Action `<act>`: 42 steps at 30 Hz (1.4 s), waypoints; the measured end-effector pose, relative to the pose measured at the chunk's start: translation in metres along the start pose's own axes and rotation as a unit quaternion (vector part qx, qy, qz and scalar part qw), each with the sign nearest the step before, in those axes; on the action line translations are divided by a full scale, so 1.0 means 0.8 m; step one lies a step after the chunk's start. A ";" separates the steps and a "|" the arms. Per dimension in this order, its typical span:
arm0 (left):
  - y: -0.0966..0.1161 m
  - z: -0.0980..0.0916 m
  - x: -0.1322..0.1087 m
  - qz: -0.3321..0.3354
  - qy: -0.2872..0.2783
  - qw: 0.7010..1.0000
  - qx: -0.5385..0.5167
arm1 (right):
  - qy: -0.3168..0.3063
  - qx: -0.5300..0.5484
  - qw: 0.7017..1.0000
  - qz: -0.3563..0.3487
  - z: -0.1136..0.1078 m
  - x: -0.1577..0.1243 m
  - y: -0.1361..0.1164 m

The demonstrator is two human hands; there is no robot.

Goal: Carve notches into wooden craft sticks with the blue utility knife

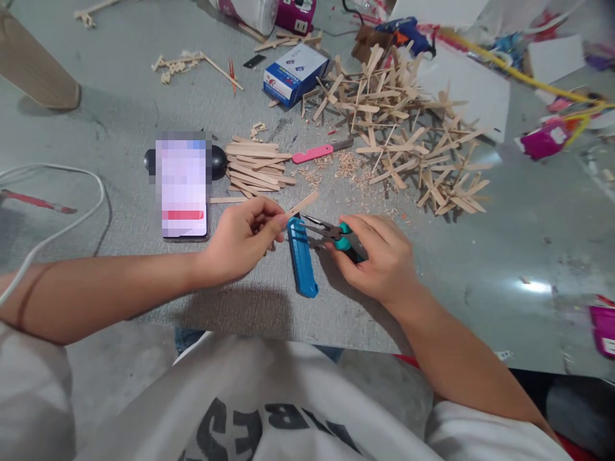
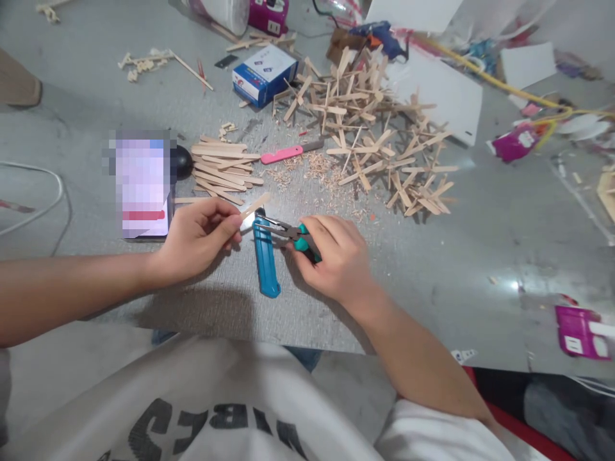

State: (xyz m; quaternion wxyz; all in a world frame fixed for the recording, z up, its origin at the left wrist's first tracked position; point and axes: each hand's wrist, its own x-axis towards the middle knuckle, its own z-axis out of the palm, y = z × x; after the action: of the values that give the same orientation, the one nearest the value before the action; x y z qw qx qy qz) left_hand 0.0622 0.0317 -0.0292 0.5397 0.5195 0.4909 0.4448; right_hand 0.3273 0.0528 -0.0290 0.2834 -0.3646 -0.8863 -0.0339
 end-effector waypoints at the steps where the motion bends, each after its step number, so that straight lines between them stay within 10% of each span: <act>1: 0.000 0.000 0.000 -0.008 -0.011 1.000 -0.022 | 0.001 0.001 1.000 0.003 0.000 0.000 0.000; 25: 0.007 -0.007 0.001 0.024 -0.042 0.996 0.078 | -0.071 0.029 0.994 0.076 0.015 -0.007 0.025; 33: 0.007 -0.010 0.003 0.071 -0.046 0.992 0.096 | -0.110 -0.039 0.981 -0.153 0.000 0.010 -0.025; 42: 0.005 -0.007 0.002 0.018 0.030 0.998 0.045 | -0.111 -0.005 0.966 -0.235 0.012 0.022 -0.025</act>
State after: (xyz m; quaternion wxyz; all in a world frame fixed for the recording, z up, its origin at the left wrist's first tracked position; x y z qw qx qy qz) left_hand 0.0571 0.0344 -0.0250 0.4929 0.5386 0.5172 0.4466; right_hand 0.2994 0.0516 -0.0250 0.1661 -0.1485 -0.9728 -0.0632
